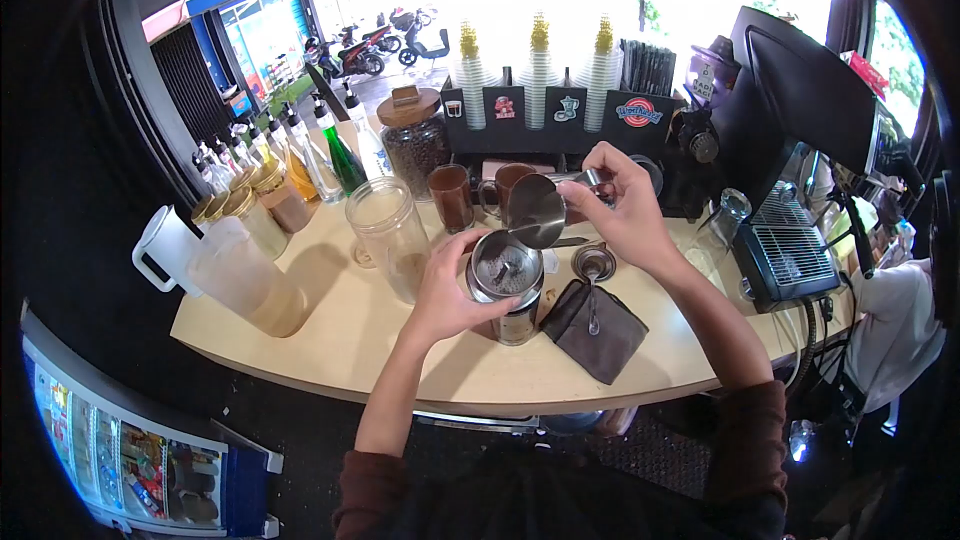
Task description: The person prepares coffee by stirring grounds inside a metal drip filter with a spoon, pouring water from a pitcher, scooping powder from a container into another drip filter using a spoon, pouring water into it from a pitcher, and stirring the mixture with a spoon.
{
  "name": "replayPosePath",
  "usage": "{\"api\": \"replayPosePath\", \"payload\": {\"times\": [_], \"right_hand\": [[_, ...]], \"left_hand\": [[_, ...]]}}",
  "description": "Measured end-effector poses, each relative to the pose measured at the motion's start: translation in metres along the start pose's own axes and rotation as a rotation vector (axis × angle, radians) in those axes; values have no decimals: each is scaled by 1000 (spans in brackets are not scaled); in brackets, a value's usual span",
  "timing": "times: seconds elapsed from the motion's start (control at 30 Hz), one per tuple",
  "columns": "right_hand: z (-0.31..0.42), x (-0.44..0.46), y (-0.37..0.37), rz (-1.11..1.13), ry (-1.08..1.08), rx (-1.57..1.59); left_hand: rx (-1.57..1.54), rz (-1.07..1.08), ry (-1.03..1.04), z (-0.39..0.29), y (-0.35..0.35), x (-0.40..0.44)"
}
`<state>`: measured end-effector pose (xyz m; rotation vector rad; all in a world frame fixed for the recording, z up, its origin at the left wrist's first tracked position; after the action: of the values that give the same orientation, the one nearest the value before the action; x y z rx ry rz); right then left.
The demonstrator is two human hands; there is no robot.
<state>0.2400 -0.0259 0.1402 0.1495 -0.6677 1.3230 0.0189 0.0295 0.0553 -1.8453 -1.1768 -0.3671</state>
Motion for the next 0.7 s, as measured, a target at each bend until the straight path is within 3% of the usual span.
{"api": "replayPosePath", "payload": {"times": [0.07, 0.13, 0.3, 0.53, 0.7], "right_hand": [[0, -2, -5, -32, -15, -57], [-1, -6, -8, -55, 77, 173], [-26, -27, -32, -163, 71, 228], [-108, -96, -71, -473, 235, 197], [-154, -132, -90, -561, 234, 272]], "left_hand": [[-37, -11, 6, 6, 2, 0], [-74, -22, 12, 7, 2, 1], [-141, -15, 62, 5, -3, 5], [-119, -1, 57, -5, -14, 13], [-185, -6, 28, -2, -15, 22]]}}
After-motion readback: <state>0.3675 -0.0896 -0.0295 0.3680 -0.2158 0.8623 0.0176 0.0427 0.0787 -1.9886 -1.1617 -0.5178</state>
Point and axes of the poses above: each hand's wrist, its own x-axis towards the middle knuckle, its own y-axis out of the palm, z = x × y, the point moved 1 cm from there along x, towards the middle knuckle, and after that the axes turned 6 degrees about y, right-handed, at the moved point
